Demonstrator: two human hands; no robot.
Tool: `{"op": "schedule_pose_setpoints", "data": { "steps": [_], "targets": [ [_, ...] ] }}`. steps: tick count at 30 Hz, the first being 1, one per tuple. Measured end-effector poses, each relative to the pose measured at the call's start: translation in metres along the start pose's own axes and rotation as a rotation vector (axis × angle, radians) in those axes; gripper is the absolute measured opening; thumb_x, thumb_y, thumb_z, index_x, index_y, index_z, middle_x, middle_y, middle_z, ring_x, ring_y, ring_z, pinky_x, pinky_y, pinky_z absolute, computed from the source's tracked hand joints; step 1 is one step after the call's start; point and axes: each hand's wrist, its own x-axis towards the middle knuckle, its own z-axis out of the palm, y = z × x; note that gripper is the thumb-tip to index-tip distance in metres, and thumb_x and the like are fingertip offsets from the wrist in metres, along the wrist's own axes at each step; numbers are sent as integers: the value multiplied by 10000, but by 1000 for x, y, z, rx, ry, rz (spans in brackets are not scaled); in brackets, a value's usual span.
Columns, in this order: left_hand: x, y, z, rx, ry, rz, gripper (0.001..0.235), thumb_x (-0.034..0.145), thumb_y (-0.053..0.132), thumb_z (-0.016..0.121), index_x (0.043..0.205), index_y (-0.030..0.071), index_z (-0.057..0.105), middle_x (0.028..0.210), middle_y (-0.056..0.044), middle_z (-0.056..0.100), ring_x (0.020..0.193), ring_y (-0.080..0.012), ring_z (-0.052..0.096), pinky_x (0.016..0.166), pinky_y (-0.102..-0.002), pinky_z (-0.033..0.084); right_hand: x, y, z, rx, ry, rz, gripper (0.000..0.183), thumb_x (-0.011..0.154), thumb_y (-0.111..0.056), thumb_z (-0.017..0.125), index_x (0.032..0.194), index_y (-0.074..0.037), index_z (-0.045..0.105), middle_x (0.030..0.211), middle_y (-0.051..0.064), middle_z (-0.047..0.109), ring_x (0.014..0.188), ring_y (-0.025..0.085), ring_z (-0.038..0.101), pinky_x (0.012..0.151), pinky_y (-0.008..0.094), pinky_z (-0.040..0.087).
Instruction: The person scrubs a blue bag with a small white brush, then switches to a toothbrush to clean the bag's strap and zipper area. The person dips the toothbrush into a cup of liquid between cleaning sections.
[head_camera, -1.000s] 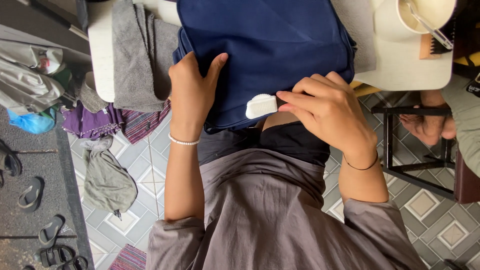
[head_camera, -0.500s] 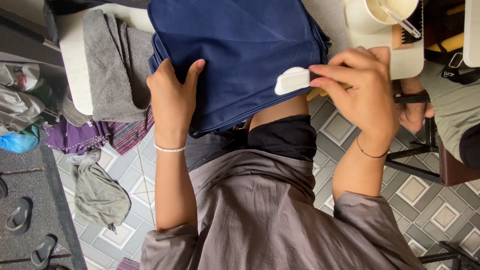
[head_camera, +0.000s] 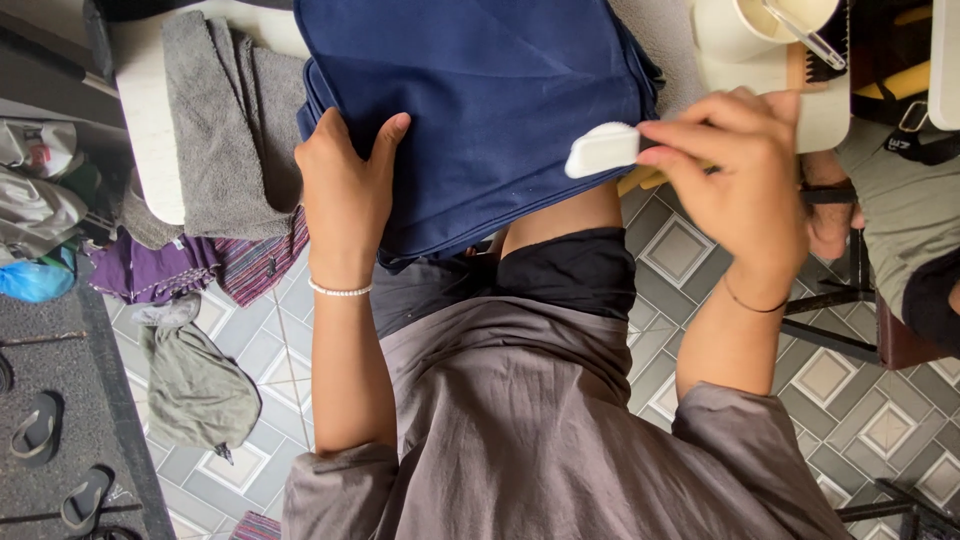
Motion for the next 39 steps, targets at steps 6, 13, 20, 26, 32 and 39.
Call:
{"op": "schedule_pose_setpoints", "data": {
  "steps": [6, 13, 20, 26, 32, 39],
  "targets": [
    [1, -1, 0, 2, -7, 0, 665, 1026, 460, 834, 764, 46, 384, 592, -100, 416, 581, -290, 332, 548, -483, 313, 6, -51, 43, -52, 93, -222, 169, 954, -144, 919, 1085, -115, 815, 906, 9, 688, 774, 187, 554, 761, 366, 287],
    [3, -11, -1, -112, 14, 64, 581, 1055, 418, 812, 777, -1, 519, 485, -87, 375, 374, -137, 419, 356, -238, 310, 1, -42, 43, 38, 111, -237, 106, 993, -172, 783, 1080, -112, 801, 877, 37, 632, 770, 230, 597, 733, 319, 387],
    [2, -7, 1, -108, 40, 70, 585, 1021, 429, 829, 779, -12, 531, 492, -103, 390, 392, -153, 458, 353, -265, 321, -28, -14, 18, 50, 193, 31, 198, 1084, -149, 849, 1219, -11, 807, 980, 77, 673, 817, 250, 614, 850, 351, 390],
    [4, -11, -3, -90, 16, 105, 599, 1055, 434, 819, 766, -5, 531, 484, -94, 398, 388, -142, 430, 353, -255, 307, -19, -90, 74, 9, 222, -77, 153, 960, -177, 811, 1084, -91, 784, 898, 40, 673, 736, 245, 660, 676, 347, 476],
    [2, -12, -2, -111, 4, 80, 578, 1067, 402, 832, 777, 3, 533, 478, -76, 383, 370, -120, 403, 352, -219, 304, -29, -64, 50, 37, 206, -22, 150, 959, -157, 818, 1085, -78, 801, 929, 50, 705, 777, 258, 686, 710, 349, 519],
    [4, -14, 1, -103, 22, 94, 570, 1057, 417, 833, 789, -5, 560, 476, -69, 402, 373, -129, 437, 343, -243, 289, -47, -26, 23, -167, 329, 50, 158, 1085, -108, 842, 1141, 39, 821, 967, 99, 659, 829, 284, 655, 807, 366, 481]
  ]
}}
